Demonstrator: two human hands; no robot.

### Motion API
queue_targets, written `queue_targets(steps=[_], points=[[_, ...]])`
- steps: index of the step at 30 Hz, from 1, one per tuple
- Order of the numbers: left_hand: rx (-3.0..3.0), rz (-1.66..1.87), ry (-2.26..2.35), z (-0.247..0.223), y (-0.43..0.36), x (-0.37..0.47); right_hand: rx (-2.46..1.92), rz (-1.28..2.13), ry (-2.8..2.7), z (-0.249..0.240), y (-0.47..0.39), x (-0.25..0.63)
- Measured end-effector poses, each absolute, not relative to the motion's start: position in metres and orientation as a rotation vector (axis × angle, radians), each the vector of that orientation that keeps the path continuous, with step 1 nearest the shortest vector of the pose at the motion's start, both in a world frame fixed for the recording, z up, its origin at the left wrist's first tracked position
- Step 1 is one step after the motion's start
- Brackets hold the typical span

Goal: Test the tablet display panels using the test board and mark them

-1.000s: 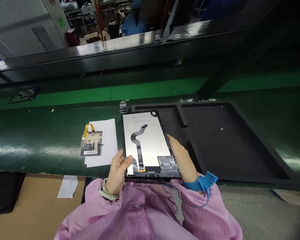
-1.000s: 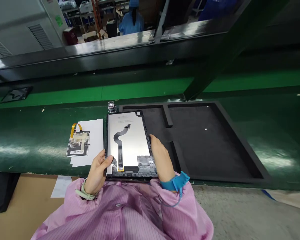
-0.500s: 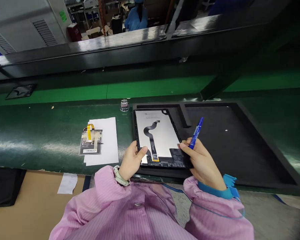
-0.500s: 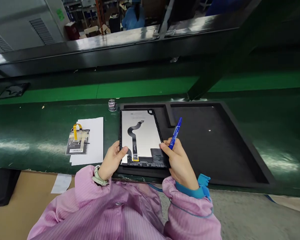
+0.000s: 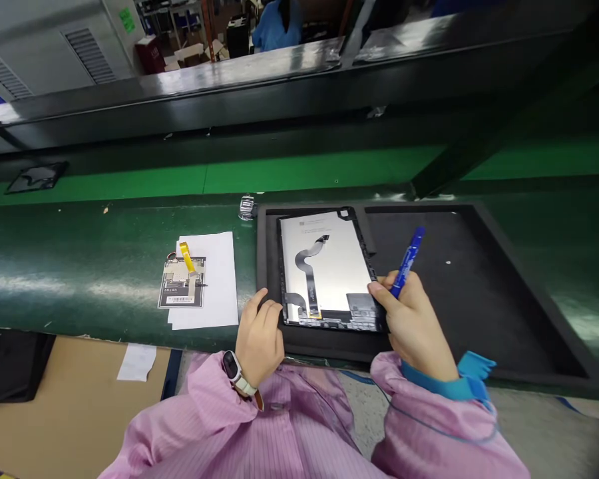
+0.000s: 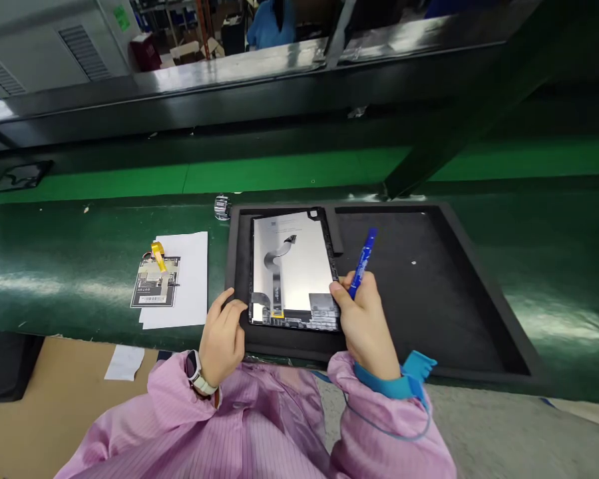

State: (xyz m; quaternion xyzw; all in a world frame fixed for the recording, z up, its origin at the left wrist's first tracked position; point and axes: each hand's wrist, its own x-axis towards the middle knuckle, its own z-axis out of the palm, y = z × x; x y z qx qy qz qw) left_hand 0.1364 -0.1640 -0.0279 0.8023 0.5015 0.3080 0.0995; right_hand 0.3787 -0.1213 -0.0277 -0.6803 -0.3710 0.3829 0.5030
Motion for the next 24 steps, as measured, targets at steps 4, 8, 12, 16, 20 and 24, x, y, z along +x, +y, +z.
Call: queue_targets(steps=[4, 8, 12, 16, 20, 24], points=[[2.314, 0.942, 1.53, -0.027, -0.17, 0.129, -1.742, 0.864, -1.066, -0.032, -0.12, 0.363], [2.301, 0.952, 1.521, -0.028, -0.17, 0.12, -1.818, 0.833, -1.192, -0.027, -0.119, 0.35], [2.345, 0.967, 1.503, -0.03, -0.167, 0.115, -1.889, 0.705, -1.338, -0.015, -0.126, 0.335], [2.377, 1.001, 1.484, -0.03, -0.167, 0.118, -1.869, 0.303, -1.62, 0.002, -0.135, 0.33], [2.26, 1.086, 1.423, -0.019, -0.169, 0.111, -1.834, 0.501, -1.65, 0.022, -0.135, 0.317], [2.194, 1.415, 1.582, 0.002, -0.157, 0.062, -1.644, 0.628, -1.829, 0.043, -0.128, 0.264]])
